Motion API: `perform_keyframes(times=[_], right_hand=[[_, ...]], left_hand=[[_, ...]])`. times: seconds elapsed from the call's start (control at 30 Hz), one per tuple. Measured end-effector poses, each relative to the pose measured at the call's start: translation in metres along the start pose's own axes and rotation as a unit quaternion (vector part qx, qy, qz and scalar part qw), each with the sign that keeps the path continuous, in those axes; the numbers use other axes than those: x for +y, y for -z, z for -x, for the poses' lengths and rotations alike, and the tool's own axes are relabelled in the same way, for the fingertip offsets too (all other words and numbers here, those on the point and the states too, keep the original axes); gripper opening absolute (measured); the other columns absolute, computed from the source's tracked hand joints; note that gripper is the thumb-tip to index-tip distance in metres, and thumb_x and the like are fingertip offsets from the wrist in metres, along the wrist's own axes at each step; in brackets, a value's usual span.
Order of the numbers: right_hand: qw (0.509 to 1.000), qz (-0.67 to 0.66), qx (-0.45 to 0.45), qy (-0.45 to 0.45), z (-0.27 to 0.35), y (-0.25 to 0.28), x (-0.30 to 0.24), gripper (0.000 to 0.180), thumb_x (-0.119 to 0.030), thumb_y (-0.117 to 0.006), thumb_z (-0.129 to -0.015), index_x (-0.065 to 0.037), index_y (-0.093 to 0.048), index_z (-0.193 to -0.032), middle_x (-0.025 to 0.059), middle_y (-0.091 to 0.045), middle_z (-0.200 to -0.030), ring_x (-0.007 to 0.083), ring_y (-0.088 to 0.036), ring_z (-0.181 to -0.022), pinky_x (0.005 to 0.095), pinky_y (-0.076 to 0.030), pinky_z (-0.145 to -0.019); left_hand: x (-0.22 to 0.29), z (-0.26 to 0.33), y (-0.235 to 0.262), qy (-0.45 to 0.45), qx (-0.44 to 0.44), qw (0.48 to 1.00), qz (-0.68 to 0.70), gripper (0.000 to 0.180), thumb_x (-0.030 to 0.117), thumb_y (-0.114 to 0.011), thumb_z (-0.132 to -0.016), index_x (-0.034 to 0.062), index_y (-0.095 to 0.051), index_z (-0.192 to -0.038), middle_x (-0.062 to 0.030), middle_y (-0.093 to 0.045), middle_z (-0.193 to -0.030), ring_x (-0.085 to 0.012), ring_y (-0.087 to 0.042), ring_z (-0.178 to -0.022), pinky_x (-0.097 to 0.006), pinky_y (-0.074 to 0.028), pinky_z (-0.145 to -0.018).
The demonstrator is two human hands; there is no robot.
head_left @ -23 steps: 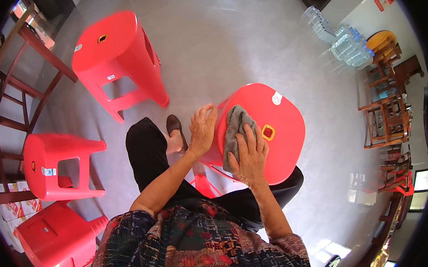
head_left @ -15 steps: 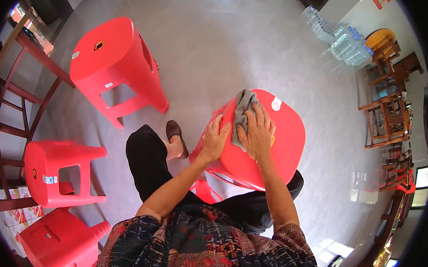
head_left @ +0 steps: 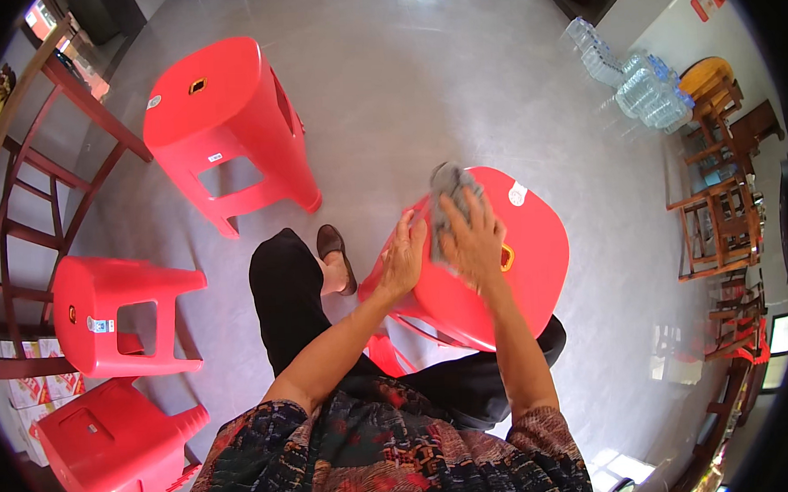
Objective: The person sits on the floor and wipes a red plastic stool with a grey cloth. They clean the top surface, sides, and legs of the stool, rotating it to access all areas. The person then places the stool upright and repeats the wiping process on another red stool.
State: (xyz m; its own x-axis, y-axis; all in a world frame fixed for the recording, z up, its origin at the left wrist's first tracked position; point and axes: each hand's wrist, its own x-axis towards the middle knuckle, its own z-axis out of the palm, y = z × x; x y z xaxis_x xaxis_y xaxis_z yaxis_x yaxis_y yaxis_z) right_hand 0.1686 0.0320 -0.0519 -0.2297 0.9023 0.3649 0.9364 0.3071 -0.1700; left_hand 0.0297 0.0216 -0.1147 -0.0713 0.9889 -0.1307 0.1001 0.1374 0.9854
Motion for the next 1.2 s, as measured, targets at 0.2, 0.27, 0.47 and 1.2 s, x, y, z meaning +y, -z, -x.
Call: perform_keyframes(times=[0.2, 0.27, 0.47, 1.2], right_hand=[[0.995, -0.051, -0.082, 0.025, 0.091, 0.066, -0.029, 0.054, -0.028, -0.065, -0.081, -0.019, -0.054, -0.133, 0.0093, -0.040, -0.145, 0.0336, -0.034, -0.134, 0.0464, -0.029, -0.103], [0.997, -0.019, -0.072, -0.026, 0.109, 0.074, -0.021, 0.051, -0.024, -0.065, -0.079, -0.016, -0.056, -0.129, 0.0107, -0.042, -0.142, 0.0321, -0.036, -0.133, 0.0457, -0.031, -0.102], [0.980, -0.005, 0.103, -0.172, 0.134, 0.075, 0.046, 0.040, -0.007, -0.057, -0.084, -0.004, -0.057, -0.123, 0.0214, -0.054, -0.127, 0.0392, -0.050, -0.120, 0.0468, -0.041, -0.100], [0.730, -0.564, 0.287, -0.257, 0.082, 0.077, 0.058, 0.059, -0.041, -0.046, -0.093, 0.000, -0.045, -0.135, 0.0185, -0.050, -0.133, 0.0322, -0.054, -0.115, 0.0444, -0.048, -0.093]], left_hand=[[-0.002, -0.005, 0.000, 0.049, -0.015, 0.998, -0.025, 0.071, 0.061, -0.037, -0.094, 0.0065, -0.039, -0.140, -0.0200, -0.052, -0.134, -0.0335, -0.049, -0.126, -0.048, -0.031, -0.106], [-0.012, -0.007, -0.003, 0.052, -0.012, 0.998, -0.035, 0.068, 0.054, -0.046, -0.094, 0.0021, -0.040, -0.137, -0.0198, -0.055, -0.129, -0.0303, -0.052, -0.121, -0.042, -0.035, -0.103], [0.015, -0.002, 0.001, 0.034, -0.018, 0.996, -0.080, 0.076, 0.050, -0.059, -0.090, -0.0059, -0.038, -0.137, -0.0256, -0.051, -0.132, -0.0317, -0.048, -0.127, -0.037, -0.036, -0.106], [0.144, 0.044, 0.079, -0.003, -0.122, 0.981, 0.154, 0.086, 0.054, -0.078, -0.064, -0.0073, -0.050, -0.117, -0.0175, -0.061, -0.109, -0.0247, -0.059, -0.104, -0.035, -0.045, -0.091]])
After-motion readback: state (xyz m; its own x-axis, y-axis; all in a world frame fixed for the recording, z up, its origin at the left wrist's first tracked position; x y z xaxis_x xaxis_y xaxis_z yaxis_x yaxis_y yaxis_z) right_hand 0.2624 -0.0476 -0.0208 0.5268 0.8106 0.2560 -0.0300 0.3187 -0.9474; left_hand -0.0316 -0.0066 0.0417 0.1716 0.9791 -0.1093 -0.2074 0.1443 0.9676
